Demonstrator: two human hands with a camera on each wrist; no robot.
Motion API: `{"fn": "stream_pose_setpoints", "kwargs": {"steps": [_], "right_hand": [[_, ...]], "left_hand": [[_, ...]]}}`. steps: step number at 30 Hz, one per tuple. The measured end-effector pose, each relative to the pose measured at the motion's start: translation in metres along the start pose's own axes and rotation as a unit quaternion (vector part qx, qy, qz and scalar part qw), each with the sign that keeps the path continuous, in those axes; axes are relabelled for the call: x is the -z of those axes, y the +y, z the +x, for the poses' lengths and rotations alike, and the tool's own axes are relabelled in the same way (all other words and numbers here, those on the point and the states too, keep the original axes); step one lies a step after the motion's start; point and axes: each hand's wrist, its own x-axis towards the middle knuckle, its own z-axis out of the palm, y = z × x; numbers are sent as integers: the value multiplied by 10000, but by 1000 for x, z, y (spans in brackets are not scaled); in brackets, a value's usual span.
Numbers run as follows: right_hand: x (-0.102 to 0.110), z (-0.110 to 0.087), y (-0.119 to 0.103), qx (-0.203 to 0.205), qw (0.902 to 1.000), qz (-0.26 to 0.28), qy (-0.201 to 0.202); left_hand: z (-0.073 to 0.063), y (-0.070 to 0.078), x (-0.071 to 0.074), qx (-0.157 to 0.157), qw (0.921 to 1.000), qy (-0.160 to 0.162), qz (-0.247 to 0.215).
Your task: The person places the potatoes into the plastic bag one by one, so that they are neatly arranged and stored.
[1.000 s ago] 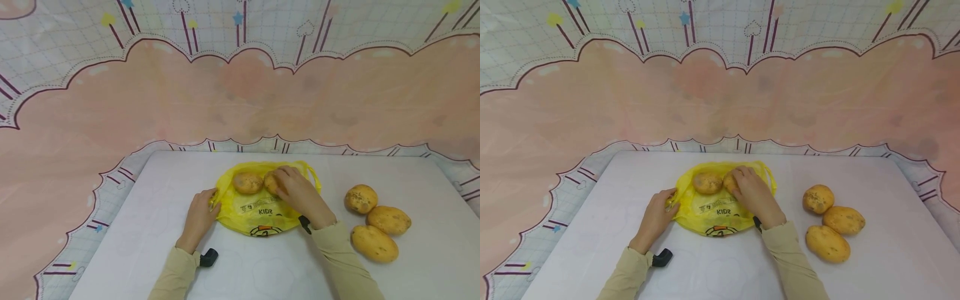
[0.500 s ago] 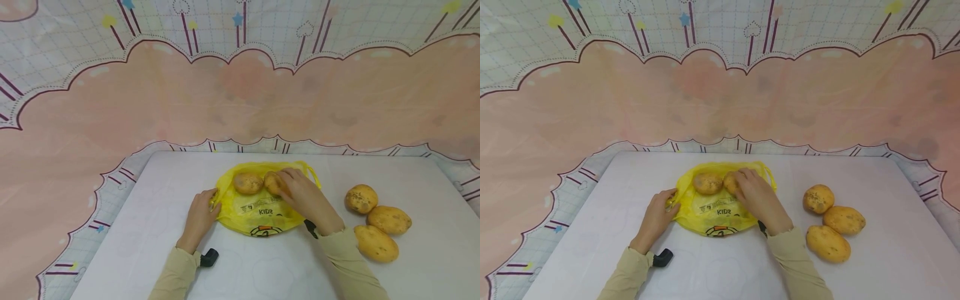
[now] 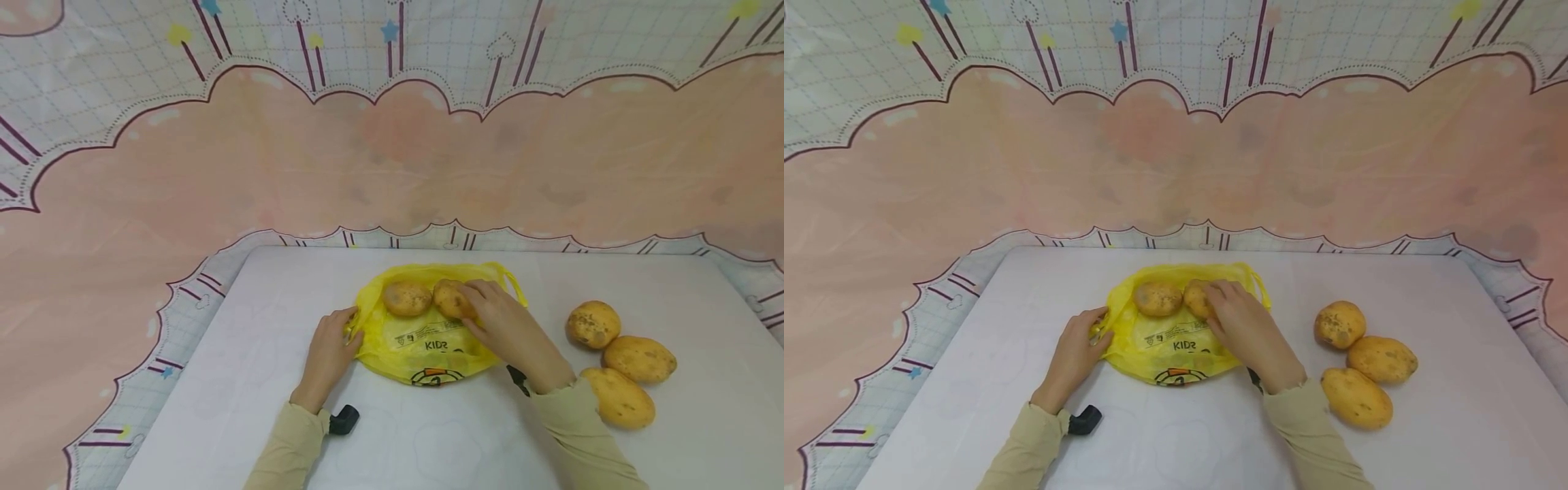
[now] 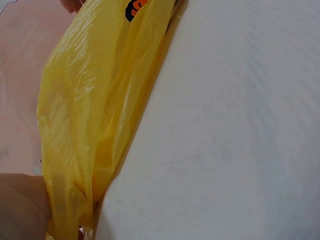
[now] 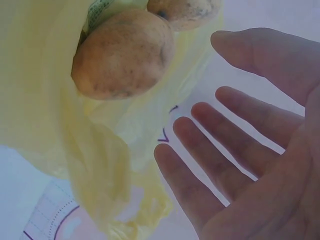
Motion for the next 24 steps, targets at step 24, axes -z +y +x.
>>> {"fn": "stream_pose_setpoints", "kwargs": {"steps": [24], "right_hand": [[17, -25, 3, 222, 9990, -367, 146]], "left_hand": [[-1, 0, 0, -46, 10000, 57, -17]]}}
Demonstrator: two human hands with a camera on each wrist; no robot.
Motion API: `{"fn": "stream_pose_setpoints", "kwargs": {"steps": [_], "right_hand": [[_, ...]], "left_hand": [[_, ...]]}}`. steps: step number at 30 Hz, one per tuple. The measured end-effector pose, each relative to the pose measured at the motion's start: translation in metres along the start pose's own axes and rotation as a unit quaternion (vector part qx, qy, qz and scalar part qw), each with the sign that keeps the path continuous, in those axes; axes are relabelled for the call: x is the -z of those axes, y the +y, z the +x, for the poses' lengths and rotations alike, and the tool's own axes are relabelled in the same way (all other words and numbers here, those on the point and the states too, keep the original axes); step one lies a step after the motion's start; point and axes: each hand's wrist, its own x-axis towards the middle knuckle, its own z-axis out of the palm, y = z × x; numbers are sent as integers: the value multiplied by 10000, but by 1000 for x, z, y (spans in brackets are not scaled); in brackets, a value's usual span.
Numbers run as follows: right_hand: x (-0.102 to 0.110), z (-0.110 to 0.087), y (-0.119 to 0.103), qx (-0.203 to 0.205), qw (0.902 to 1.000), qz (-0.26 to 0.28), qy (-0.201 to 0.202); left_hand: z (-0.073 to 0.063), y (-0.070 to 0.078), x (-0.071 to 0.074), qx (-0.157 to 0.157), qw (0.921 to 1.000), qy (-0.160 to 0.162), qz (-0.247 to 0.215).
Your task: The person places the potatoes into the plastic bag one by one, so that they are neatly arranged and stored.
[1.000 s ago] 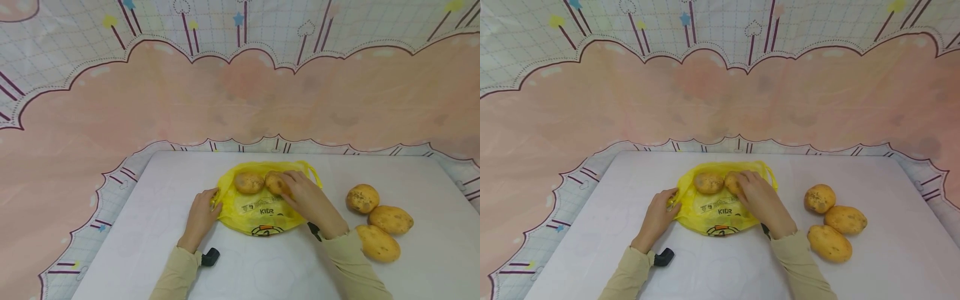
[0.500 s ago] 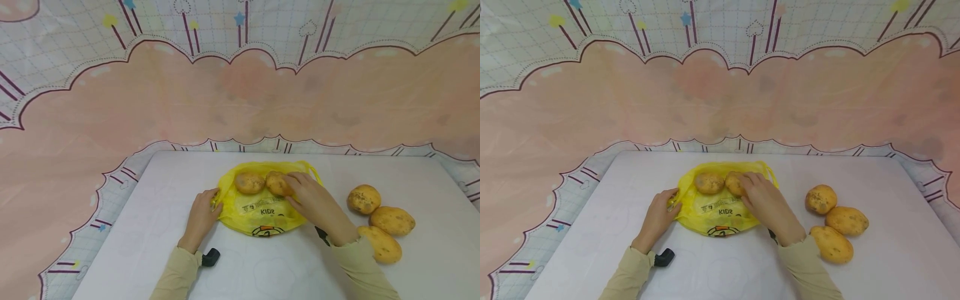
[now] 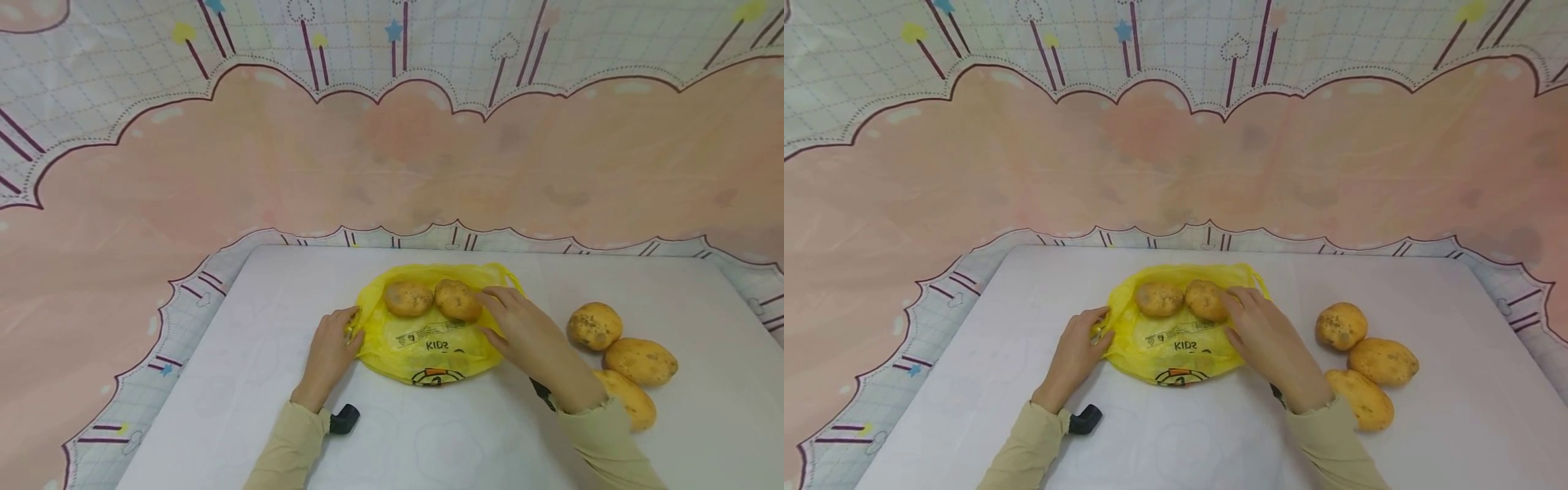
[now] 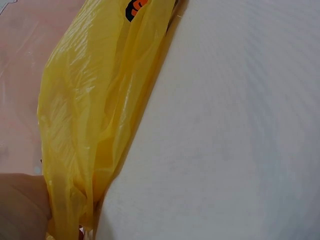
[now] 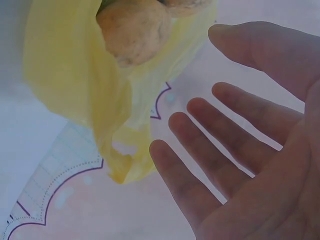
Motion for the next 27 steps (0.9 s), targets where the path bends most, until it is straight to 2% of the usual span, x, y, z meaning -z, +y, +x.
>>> {"fn": "stream_pose_setpoints", "kwargs": {"steps": [10, 27], "right_hand": [[4, -11, 3, -65, 9999, -84, -116], [15, -27, 5, -62, 9998, -193, -6]], "left_hand": [[0, 0, 1, 93, 9999, -57, -73], [0, 0, 1, 53, 10000, -20, -64]]}}
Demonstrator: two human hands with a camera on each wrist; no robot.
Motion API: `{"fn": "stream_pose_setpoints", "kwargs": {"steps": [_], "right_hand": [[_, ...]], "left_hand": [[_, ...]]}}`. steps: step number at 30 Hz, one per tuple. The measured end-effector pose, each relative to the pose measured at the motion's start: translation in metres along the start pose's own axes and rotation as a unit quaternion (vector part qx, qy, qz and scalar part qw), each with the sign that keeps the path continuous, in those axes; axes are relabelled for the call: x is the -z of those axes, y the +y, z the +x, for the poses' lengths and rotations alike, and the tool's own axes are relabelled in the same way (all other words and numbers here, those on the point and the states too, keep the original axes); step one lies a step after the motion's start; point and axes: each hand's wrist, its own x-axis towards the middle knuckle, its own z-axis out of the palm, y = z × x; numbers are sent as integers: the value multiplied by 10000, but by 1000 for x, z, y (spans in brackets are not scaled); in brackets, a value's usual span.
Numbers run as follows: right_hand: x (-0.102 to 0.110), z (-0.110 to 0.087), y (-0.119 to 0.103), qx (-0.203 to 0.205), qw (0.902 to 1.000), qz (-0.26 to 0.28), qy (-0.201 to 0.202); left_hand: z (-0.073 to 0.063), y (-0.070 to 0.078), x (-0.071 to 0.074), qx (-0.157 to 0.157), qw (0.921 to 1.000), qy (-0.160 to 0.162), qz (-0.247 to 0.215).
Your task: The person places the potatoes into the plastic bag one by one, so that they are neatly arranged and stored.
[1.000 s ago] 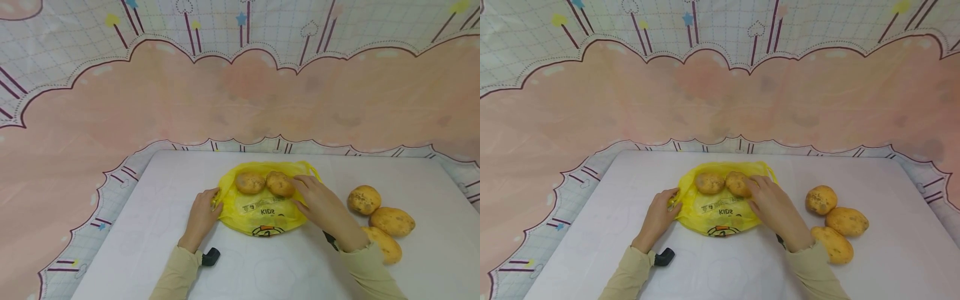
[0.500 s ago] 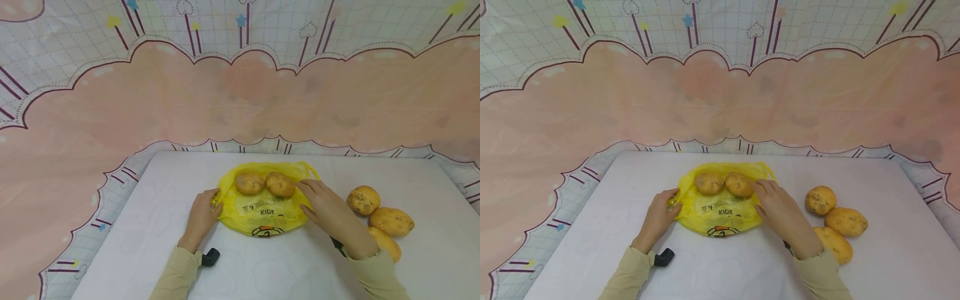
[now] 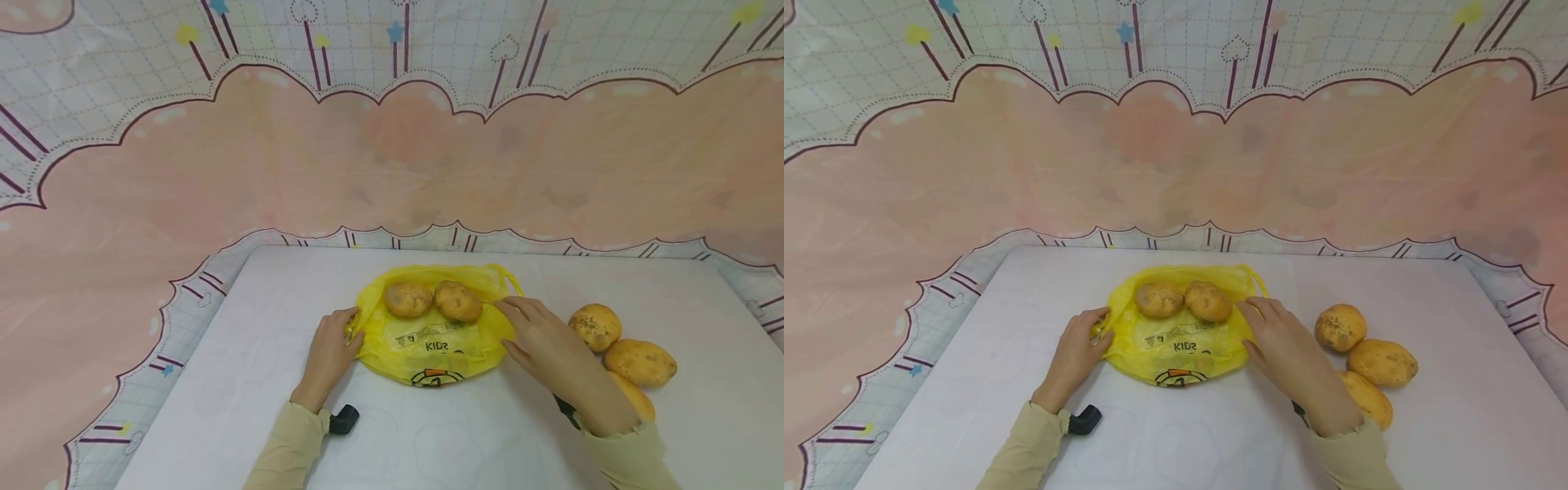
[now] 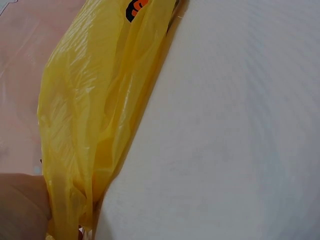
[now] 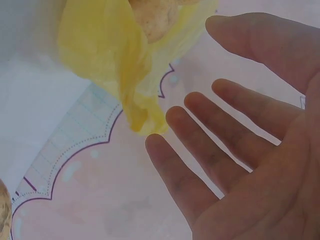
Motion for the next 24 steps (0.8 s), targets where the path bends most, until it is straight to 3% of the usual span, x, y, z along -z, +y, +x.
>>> {"fn": "stream_pose_setpoints", "kwargs": {"steps": [15, 24], "right_hand": [[10, -16, 8, -194, 9998, 22, -18], [15, -30, 16, -430, 9986, -124, -266]], "left_hand": [[1, -1, 0, 12, 10000, -67, -17], [1, -2, 0, 74, 9999, -124, -5]]}}
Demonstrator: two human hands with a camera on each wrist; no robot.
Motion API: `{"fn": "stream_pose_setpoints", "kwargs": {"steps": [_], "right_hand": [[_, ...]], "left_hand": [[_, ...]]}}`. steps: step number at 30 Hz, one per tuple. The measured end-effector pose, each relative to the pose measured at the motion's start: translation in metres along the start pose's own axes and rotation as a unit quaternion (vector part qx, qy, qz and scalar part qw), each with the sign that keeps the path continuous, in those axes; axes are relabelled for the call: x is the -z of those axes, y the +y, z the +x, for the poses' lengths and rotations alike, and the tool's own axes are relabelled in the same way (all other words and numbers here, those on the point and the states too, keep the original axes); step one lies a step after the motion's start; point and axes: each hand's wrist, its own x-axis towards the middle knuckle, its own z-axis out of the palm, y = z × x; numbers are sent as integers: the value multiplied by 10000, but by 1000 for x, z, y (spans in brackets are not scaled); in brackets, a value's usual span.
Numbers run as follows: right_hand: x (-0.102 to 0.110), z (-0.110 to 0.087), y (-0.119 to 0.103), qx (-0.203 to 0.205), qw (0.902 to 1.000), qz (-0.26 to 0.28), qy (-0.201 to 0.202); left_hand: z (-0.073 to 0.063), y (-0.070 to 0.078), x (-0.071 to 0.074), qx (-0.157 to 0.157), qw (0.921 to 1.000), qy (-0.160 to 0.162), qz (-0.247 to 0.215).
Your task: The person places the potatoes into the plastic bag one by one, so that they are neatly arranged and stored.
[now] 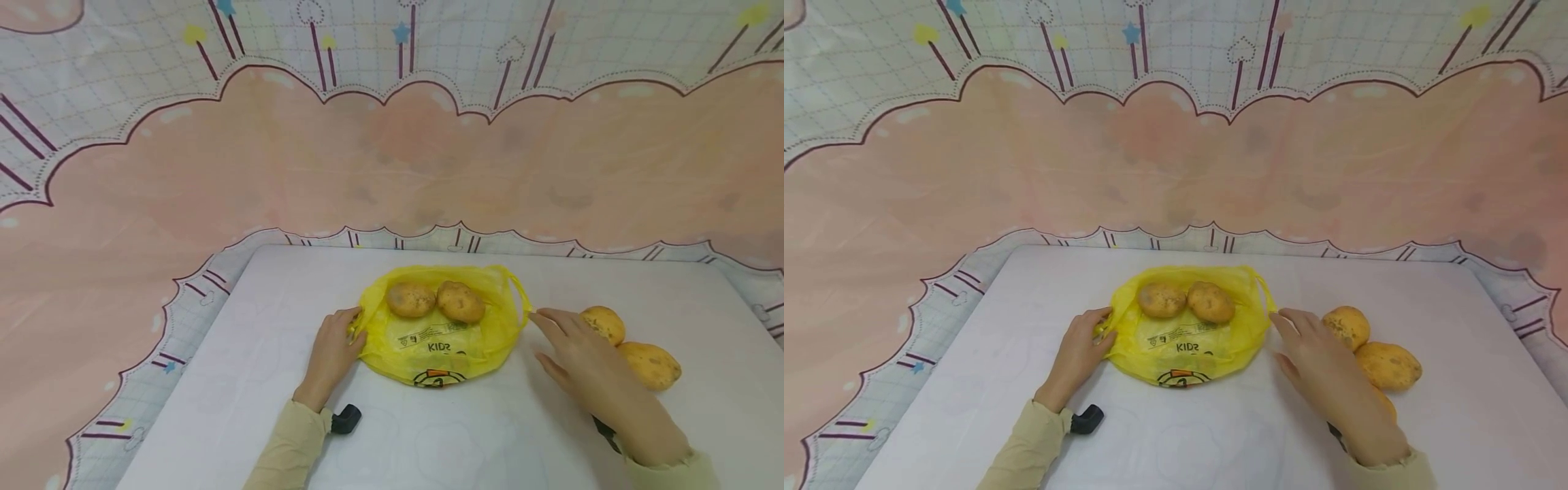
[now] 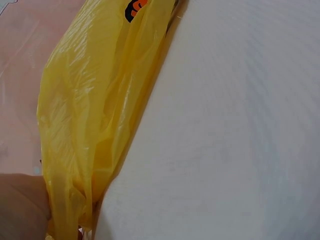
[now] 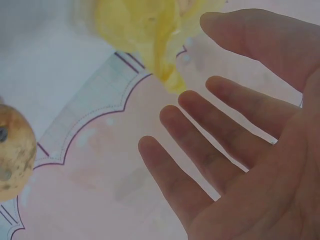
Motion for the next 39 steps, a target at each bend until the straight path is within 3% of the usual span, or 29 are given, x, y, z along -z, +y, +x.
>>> {"fn": "stream_pose_setpoints", "kwargs": {"steps": [8, 17, 26, 33, 39], "right_hand": [[5, -12, 12, -78, 9999, -94, -69], [4, -28, 29, 251, 9991, -181, 277], [-3, -43, 44, -129, 9998, -130, 27], [-6, -52, 54, -690, 9959, -176, -564], [-12, -59, 63, -523, 9984, -210, -77]], "left_hand": [[0, 1, 0, 43, 10000, -29, 28], [-2, 0, 1, 0, 10000, 20, 41], [-1, 0, -1, -21, 10000, 43, -34], [-1, 0, -1, -40, 10000, 40, 56], [-2, 0, -1, 5, 10000, 24, 54]]}}
